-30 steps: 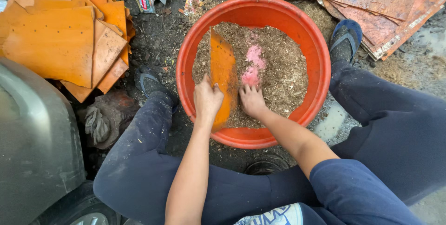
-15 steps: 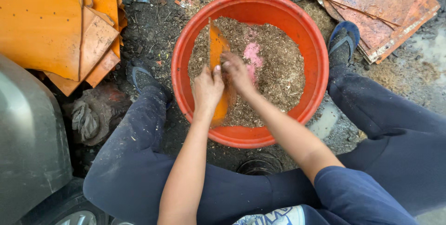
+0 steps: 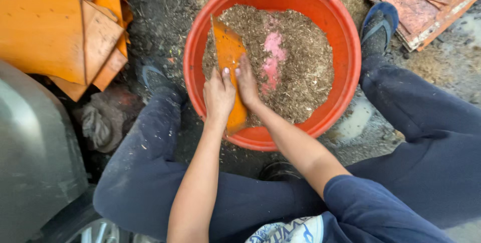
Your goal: The person scrubs orange roof tiles with a cloth and wood shavings inside a red basin. They flip the tiles over and continue scrubbing both sides, then place the cleaned tiles aside.
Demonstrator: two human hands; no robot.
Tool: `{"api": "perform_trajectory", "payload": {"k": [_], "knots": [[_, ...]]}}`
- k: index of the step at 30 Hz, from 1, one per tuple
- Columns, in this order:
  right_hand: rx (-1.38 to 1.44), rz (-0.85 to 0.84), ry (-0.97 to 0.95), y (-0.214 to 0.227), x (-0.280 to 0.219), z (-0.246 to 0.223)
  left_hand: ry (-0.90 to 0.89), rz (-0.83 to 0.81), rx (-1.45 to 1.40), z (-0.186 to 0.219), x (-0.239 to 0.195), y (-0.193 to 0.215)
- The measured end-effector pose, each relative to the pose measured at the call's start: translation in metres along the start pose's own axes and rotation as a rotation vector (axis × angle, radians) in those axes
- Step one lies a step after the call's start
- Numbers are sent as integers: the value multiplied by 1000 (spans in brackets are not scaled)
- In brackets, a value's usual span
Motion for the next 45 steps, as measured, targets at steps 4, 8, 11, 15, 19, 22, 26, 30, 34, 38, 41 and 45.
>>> {"api": "perform_trajectory", "payload": {"k": [4, 8, 11, 15, 19, 22, 26, 30, 34, 38, 41, 45], "knots": [[-740, -275, -37, 38, 26, 10, -19, 33, 34, -2, 9, 12], [-1141, -699, 48, 85, -6, 10, -25, -5, 184, -10, -2, 3], [-1116, -612, -129, 128, 22, -17, -45, 40, 199, 1, 6, -2], [-732, -222, -2, 158, 89, -39, -71, 46, 173, 12, 0, 12], [-654, -120, 352, 134, 149, -45, -63, 46, 217, 39, 5, 30], [-622, -78, 330, 104, 184, -30, -66, 42, 311, 47, 0, 24], [-587, -245, 145, 74, 178, -3, -42, -2, 369, 38, -4, 3], [-767, -269, 298, 68, 103, -23, -60, 11, 365, 41, -1, 0], [-914, -435, 210, 62, 26, -20, -82, 7, 354, 43, -2, -2], [-1043, -470, 274, 50, -23, 0, -79, 39, 351, 35, -6, 1], [-1163, -477, 439, 39, -33, 21, -103, 56, 338, 37, -2, 3], [-305, -426, -111, 68, 5, 44, -109, 78, 340, 34, 0, 3]]}}
Point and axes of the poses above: each hand's wrist, its own x-axis towards the middle knuckle, its own y-axis out of the back of the hand, z = x × y, the point moved 7 cm from there along x, towards the middle knuckle, and after that the axes turned 6 degrees about -x, right-handed, at the moved point
